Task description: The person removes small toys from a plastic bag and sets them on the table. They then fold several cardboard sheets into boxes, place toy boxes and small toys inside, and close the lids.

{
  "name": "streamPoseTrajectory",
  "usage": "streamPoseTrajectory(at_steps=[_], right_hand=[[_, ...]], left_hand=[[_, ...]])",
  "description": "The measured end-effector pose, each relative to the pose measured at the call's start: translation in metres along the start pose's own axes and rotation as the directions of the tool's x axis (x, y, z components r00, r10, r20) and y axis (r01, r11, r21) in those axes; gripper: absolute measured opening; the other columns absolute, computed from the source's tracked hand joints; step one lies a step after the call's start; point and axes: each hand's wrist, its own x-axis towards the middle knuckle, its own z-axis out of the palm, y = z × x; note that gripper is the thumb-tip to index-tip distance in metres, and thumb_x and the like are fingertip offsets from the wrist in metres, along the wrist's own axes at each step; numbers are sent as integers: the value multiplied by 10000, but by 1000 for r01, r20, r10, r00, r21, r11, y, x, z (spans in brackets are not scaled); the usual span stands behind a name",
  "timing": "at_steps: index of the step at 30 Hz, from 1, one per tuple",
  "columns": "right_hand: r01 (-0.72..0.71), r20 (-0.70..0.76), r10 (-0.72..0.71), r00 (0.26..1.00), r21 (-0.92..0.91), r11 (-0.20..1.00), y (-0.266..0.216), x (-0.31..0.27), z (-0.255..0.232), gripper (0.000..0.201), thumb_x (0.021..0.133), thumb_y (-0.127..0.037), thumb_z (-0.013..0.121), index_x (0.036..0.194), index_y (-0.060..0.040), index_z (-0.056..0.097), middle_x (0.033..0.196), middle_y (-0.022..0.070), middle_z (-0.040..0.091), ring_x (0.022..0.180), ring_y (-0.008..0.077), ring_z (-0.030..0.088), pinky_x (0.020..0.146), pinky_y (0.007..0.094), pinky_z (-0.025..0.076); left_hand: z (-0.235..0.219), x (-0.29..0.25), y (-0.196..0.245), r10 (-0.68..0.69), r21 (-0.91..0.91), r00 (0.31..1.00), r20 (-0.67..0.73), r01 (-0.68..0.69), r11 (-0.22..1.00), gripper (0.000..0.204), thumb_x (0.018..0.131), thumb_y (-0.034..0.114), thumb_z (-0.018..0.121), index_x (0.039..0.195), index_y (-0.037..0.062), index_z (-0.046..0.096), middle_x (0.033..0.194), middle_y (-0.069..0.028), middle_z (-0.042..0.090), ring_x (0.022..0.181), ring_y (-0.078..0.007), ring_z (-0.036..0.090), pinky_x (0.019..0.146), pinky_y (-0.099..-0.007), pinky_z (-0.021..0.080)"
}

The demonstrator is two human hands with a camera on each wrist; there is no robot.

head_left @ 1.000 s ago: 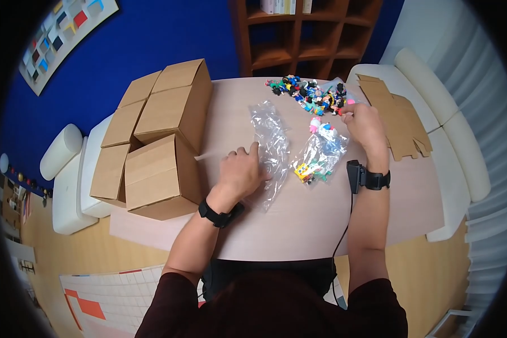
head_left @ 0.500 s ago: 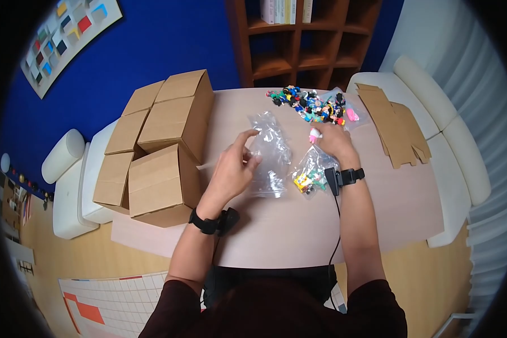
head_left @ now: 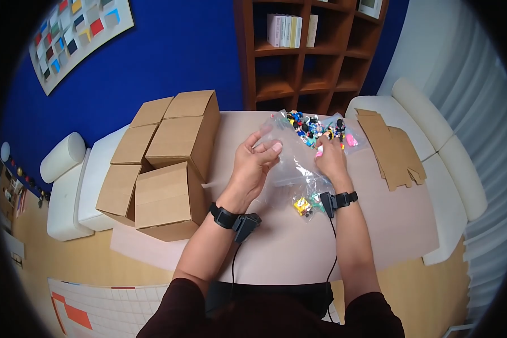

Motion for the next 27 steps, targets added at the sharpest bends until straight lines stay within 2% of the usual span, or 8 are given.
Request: streamPoseTrajectory(at_steps=[2,3,5,9,12,15,22,27], right_hand=[[70,-153,-53,987,106,992,-2,6,-14,383,785,65,766,1102,-134,686,1107,185,682,1017,342,726,893,441,578],[2,-86,37,996,417,909,-3,9,-20,374,793,82,762,1101,-114,679,1105,164,679,997,308,720,882,415,577],[-169,122,130,984,866,471,-17,12,-43,356,809,116,753,1098,-75,667,1102,124,672,957,238,708,861,365,577],[-245,246,-4,969,964,101,-69,1,-103,222,891,78,743,1071,-17,656,1140,126,710,897,158,698,820,304,567],[-266,288,-172,942,953,142,-80,-6,-117,161,937,25,737,1074,-15,662,1028,99,741,816,126,697,752,276,564],[-343,403,-105,909,868,360,-100,-16,-121,174,969,-51,751,1110,-23,653,890,74,726,759,127,702,680,262,550],[-274,316,-30,948,862,426,-124,-26,-102,113,973,-82,773,993,27,794,834,25,728,741,86,666,667,262,529],[-110,111,38,993,772,626,-116,-26,-93,111,958,-73,776,959,19,838,822,23,725,729,78,619,685,254,505]], left_hand=[[-3,8,-4,13,-33,1000,-23,-13,999,476,989,8,783,1431,36,608,1133,-73,760,950,-118,724,871,-294,614],[-6,12,-8,40,-41,998,-45,-42,998,414,998,26,782,1385,39,635,1107,-60,762,948,-117,725,876,-302,615],[-6,15,-10,49,-79,993,-103,-58,995,315,1015,56,778,1306,41,659,1083,-45,760,941,-116,720,873,-313,614],[3,9,-3,45,-152,979,-199,-77,985,221,1042,99,763,1222,44,648,1085,-46,753,938,-125,717,870,-322,617],[13,2,7,125,-119,958,-259,-160,980,200,1050,112,758,1197,47,639,1091,-76,756,952,-172,743,904,-358,635],[14,0,5,217,-68,936,-277,-244,967,207,1051,95,750,1202,46,617,1108,-109,760,991,-209,763,920,-376,652],[16,-6,-2,258,-30,949,-182,-267,963,354,1008,14,772,1287,13,554,1222,-188,741,1151,-285,760,927,-388,667],[18,-5,1,505,328,778,-373,-399,856,505,954,60,836,1361,2,542,1324,-172,648,1201,-277,685,1059,-389,570]])
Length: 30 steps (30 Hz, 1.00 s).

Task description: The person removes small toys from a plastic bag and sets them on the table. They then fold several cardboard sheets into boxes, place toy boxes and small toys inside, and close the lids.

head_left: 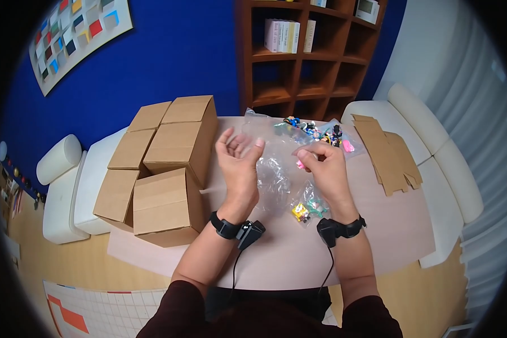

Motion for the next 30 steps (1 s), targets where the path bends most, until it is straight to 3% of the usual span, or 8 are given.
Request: streamPoseTrajectory(at_steps=[2,4,8,12,15,19,24,30], right_hand=[[39,-75,-48,996,-123,992,3,3,-1,108,944,-75,789,937,22,836,816,25,720,724,77,609,693,260,499],[77,-99,-97,990,-190,979,0,2,0,94,923,-69,797,926,16,838,818,36,720,731,98,623,701,274,501],[137,-93,-175,980,-317,938,-5,-1,3,123,854,-139,829,938,-52,854,859,119,741,827,288,727,767,382,560],[266,56,-262,963,-339,902,-10,-10,10,113,857,-105,798,952,-67,848,922,128,752,869,345,735,781,440,578],[284,90,-270,959,-371,884,-8,-8,11,112,871,-130,805,946,-55,842,916,133,751,868,351,737,782,454,578],[183,84,-164,983,-333,925,-11,-7,9,136,878,-168,827,930,-43,840,880,144,753,837,342,741,770,438,575],[96,2,-102,995,-346,933,-13,-3,1,190,892,-203,833,896,-13,828,863,163,765,790,332,749,759,417,575],[20,-47,-43,998,-406,914,-19,-3,4,275,928,-240,824,1014,18,783,877,170,774,783,325,757,767,419,583]], left_hand=[[-3,1,2,235,263,972,-21,-221,939,530,937,83,851,1373,2,561,1298,-139,636,1188,-263,663,1070,-381,532],[-10,-5,12,504,497,856,115,-489,717,520,922,108,863,1359,3,600,1228,-99,646,1160,-249,650,1061,-372,502],[0,-20,19,238,470,798,554,-535,702,344,923,165,878,1180,-3,723,1097,-104,729,1036,-239,701,916,-389,559],[4,-18,8,19,320,806,592,-257,912,262,1038,174,770,1214,-17,731,1134,-134,787,1023,-193,753,920,-346,594],[4,-20,16,-24,345,811,585,-222,912,205,1076,146,716,1183,-27,748,1069,-127,801,992,-177,766,910,-326,604],[-2,-17,11,71,408,841,536,-332,850,152,1053,101,723,1119,-26,773,1017,-151,800,937,-200,776,856,-335,609],[-7,-12,7,283,486,769,574,-598,637,123,998,33,738,1112,-3,762,941,-192,775,842,-274,774,754,-366,594],[-1,-23,22,203,511,781,591,-557,655,283,971,7,750,1232,33,644,872,-157,760,755,-284,764,675,-379,580]])
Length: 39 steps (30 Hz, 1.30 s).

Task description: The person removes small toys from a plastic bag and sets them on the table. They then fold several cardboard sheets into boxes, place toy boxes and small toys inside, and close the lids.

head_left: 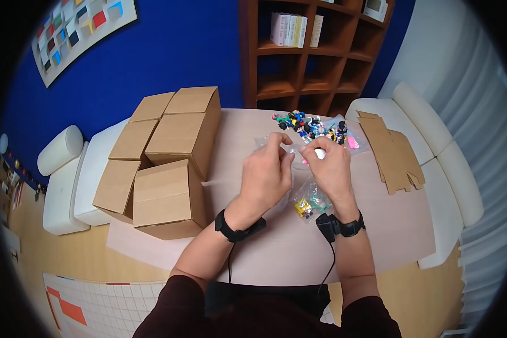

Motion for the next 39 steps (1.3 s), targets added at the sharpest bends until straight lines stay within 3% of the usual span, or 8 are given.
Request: streamPoseTrajectory(at_steps=[10,17,20,26,29,32,36,39], right_hand=[[-161,331,22,943,398,903,16,-2,0,365,977,-88,717,1324,23,717,1196,214,775,1118,319,747,988,390,569],[28,233,-34,972,32,999,-8,-9,-6,407,903,-30,743,1308,1,737,1244,208,780,1129,326,746,995,415,561],[239,191,-217,957,-98,966,-4,-8,-5,421,855,-39,801,1271,-9,736,1157,185,780,1004,312,734,897,427,568],[-87,380,0,925,211,974,2,0,-13,539,754,26,882,1262,-26,710,996,39,653,881,142,641,777,324,544],[-266,466,31,884,447,854,0,-1,-17,582,754,95,846,1308,-11,703,999,-7,580,867,72,599,775,245,525],[-287,442,0,897,582,761,1,0,-15,578,761,150,795,1316,13,712,1035,-3,588,837,53,599,771,217,529],[-169,289,28,957,475,864,17,3,-13,455,806,163,717,1232,11,770,1031,16,638,818,65,646,744,246,560],[-56,139,17,990,283,958,13,2,-11,372,840,164,660,1153,16,798,997,28,665,794,73,650,724,251,563]], left_hand=[[8,0,-17,49,-44,999,-5,-49,998,282,979,5,735,1246,30,647,872,-152,747,758,-289,750,700,-387,586],[-2,2,-4,8,-23,998,59,-6,1000,285,975,6,736,1252,30,668,877,-149,745,756,-294,737,702,-387,581],[-1,1,-7,33,-57,998,62,-29,998,295,984,8,728,1273,33,674,882,-147,747,772,-279,739,717,-380,582],[1,1,-11,0,-175,999,49,9,985,298,1021,3,687,1317,36,705,883,-130,744,801,-218,724,748,-355,576],[1,2,-11,-57,-204,997,56,67,977,272,1037,11,677,1304,27,724,889,-116,751,805,-179,716,748,-337,577],[1,4,-12,-103,-233,992,67,116,966,250,1055,28,670,1298,15,730,882,-99,757,796,-138,711,731,-318,574],[1,1,-9,-116,-261,988,106,140,955,240,1062,39,675,1293,-2,729,846,-79,748,764,-116,704,710,-297,570],[6,0,-12,-98,-245,991,90,117,962,237,1005,48,715,1239,17,740,844,-172,755,729,-278,744,706,-382,588]])
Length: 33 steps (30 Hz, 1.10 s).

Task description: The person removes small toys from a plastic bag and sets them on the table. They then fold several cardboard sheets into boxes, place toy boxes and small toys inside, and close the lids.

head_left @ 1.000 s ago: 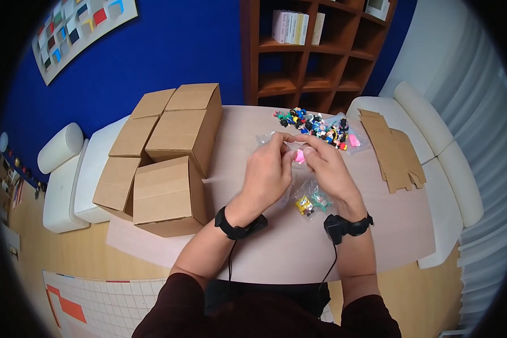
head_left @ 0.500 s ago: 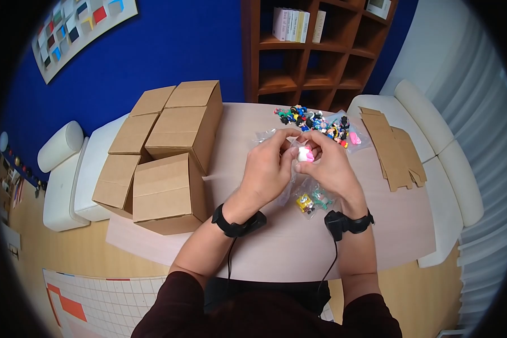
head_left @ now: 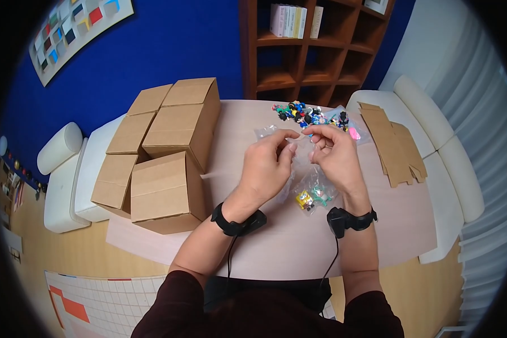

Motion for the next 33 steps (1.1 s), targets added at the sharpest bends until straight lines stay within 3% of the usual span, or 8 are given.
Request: streamPoseTrajectory(at_steps=[6,11,15,17,21,24,30,33], right_hand=[[15,-25,-11,1000,167,986,-14,-5,-8,353,854,168,611,1113,29,808,937,40,695,790,89,635,707,244,556],[23,5,-25,1000,266,964,-13,-3,-17,351,844,155,619,1112,36,812,960,53,717,862,103,652,721,253,554],[106,56,-117,992,170,980,-14,-4,-22,278,873,72,684,1112,21,816,984,69,739,887,150,683,783,321,572],[267,54,-273,960,99,959,-25,-6,-18,236,887,18,723,1103,8,818,982,80,748,887,184,703,813,358,579],[334,144,-311,939,-177,926,-23,-10,-14,189,887,-46,773,1067,2,802,909,127,741,850,253,712,814,387,578],[277,159,-242,957,-251,928,-14,-6,-15,170,875,-51,787,1036,5,786,853,144,721,812,273,710,774,389,565],[307,113,-287,951,-242,920,-16,-9,-10,108,877,-65,777,970,-11,761,835,129,710,753,296,696,705,408,537],[330,115,-310,944,-330,884,-17,-10,-8,54,892,-66,744,918,-20,735,842,132,710,757,329,693,702,428,537]], left_hand=[[-14,6,12,-94,-64,992,86,100,993,230,986,68,730,1212,28,746,860,-125,741,767,-279,733,762,-388,588],[-16,8,-3,190,136,980,66,-197,971,211,934,91,773,1138,40,758,918,-96,744,904,-268,712,902,-420,560],[-9,7,-2,15,-20,993,120,-13,1000,171,904,98,801,1060,42,762,951,-92,761,913,-292,727,865,-412,562],[-7,4,1,32,68,996,81,-38,997,138,919,111,802,1027,39,756,958,-105,766,901,-297,734,834,-404,563],[-6,2,3,56,69,995,84,-62,996,122,939,121,798,1007,32,750,958,-124,771,873,-289,743,793,-397,567],[-7,3,4,52,0,993,107,-52,999,88,964,106,793,1020,49,759,943,-41,783,889,-161,686,835,-349,504],[-4,3,5,228,163,973,33,-230,959,88,935,51,757,983,21,690,936,-152,734,878,-358,716,791,-447,550],[-2,0,6,233,163,972,21,-233,959,80,939,45,741,971,26,670,930,-156,716,867,-383,692,784,-472,536]])
